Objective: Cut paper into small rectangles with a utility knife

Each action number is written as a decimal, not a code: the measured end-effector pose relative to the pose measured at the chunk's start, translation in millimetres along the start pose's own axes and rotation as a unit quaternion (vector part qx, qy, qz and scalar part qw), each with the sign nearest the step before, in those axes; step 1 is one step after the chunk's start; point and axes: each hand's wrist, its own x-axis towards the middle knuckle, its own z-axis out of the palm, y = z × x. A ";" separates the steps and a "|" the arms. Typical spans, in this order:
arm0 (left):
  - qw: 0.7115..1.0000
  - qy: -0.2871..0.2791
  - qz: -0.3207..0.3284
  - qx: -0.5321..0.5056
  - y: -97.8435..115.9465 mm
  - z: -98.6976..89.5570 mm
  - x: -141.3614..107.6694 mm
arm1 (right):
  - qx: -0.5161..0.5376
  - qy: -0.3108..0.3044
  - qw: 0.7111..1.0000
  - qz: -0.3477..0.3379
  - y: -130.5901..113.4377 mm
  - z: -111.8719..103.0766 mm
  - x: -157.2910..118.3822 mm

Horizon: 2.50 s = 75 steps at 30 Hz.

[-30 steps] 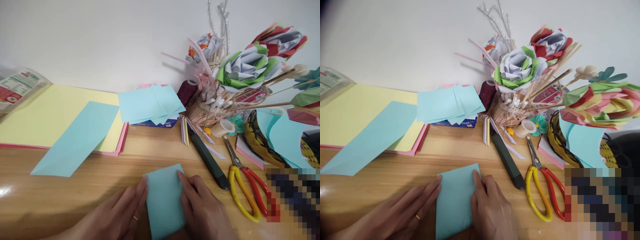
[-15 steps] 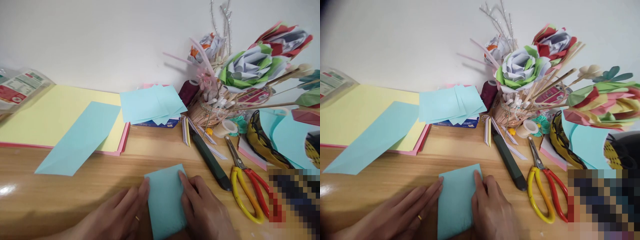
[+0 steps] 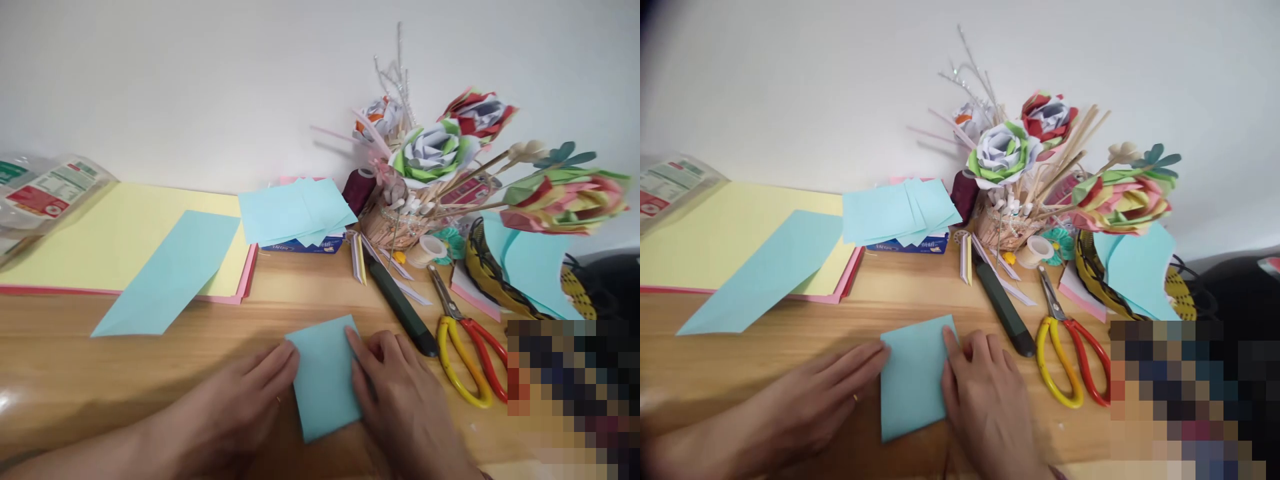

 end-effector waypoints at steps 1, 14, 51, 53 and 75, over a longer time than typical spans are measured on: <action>1.000 0.010 -0.002 -0.010 -1.6 0.2 0.0 | 0.010 -0.007 1.000 0.002 2.4 -0.3 -1.6; 0.993 -0.030 -0.038 -0.106 -14.2 -1.3 1.8 | 0.108 -0.023 0.968 -0.227 32.8 -19.6 -11.2; 0.984 -0.173 0.015 -0.046 -13.0 -27.2 65.7 | -0.084 -0.066 0.993 -0.048 -36.2 -15.7 3.0; 0.981 -0.184 0.002 -0.052 -12.1 -30.2 64.9 | -0.070 -0.067 0.994 -0.049 -34.0 -17.5 2.7; 0.966 -0.234 -0.037 -0.102 -12.8 -35.4 63.4 | 0.051 0.005 0.975 -0.216 -19.2 -19.1 -73.9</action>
